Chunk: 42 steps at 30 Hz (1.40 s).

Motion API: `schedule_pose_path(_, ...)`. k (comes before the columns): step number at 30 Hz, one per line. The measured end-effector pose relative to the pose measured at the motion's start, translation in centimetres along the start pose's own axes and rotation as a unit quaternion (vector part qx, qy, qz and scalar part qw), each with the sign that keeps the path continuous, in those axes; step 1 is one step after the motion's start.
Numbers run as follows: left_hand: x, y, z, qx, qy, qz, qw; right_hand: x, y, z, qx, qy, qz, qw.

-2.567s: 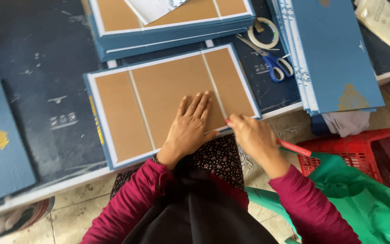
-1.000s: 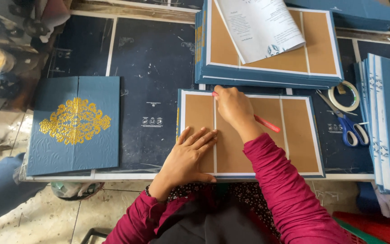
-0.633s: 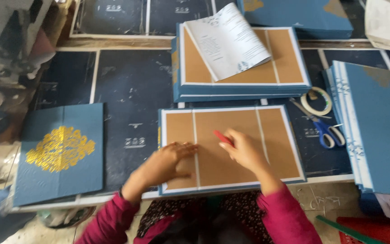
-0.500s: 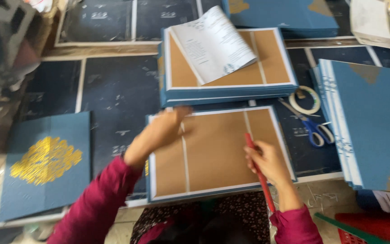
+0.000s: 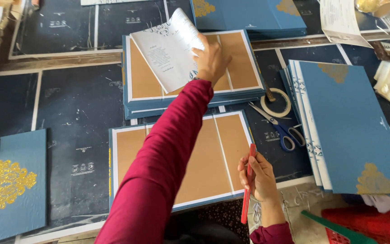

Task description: Manually assembling invitations by applying adhesive to printed inserts and mounting them into decorative folders.

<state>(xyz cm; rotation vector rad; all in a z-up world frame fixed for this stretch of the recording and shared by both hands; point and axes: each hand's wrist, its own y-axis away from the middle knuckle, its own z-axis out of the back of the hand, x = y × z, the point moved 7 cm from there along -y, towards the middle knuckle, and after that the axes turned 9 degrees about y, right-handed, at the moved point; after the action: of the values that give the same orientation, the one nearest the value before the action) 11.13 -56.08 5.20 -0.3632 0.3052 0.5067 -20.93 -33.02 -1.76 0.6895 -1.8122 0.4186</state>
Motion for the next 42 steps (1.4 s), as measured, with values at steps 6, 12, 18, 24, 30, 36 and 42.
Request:
schedule_pose_path(6, 11.8, 2.1, 8.0, -0.145, 0.368, 0.002, 0.919, -1.0, -0.1, 1.2, -0.055, 0.001, -0.014, 0.998)
schedule_pose_path(12, 8.2, 18.1, 27.3, -0.037, 0.716, -0.044, 0.696, 0.8, -0.6, -3.7, -0.133, 0.087, -0.043, 0.986)
schedule_pose_path(18, 7.8, 29.9, 31.0, 0.005, 0.789, -0.023, 0.614, 2.4, -0.9, -11.8, -0.118, 0.006, 0.043, 0.992)
schedule_pose_path(24, 8.5, 34.6, 30.2, 0.016, 0.836, -0.019, 0.548, -1.4, -0.2, -15.4, -0.102, -0.081, 0.012, 0.991)
schedule_pose_path(30, 9.4, 36.4, 29.5, -0.001, 0.810, -0.035, 0.586, -3.8, 0.6, -15.6, -0.114, -0.063, -0.020, 0.991)
schedule_pose_path(36, 3.6, 39.9, 32.6, 0.082, 0.636, -0.161, 0.751, -2.3, 0.4, -15.5, -0.142, 0.063, -0.021, 0.988)
schedule_pose_path(42, 9.7, 36.9, 23.3, 0.028, 0.382, -0.126, 0.915, 2.1, 0.0, -15.8, -0.171, 0.220, -0.014, 0.960)
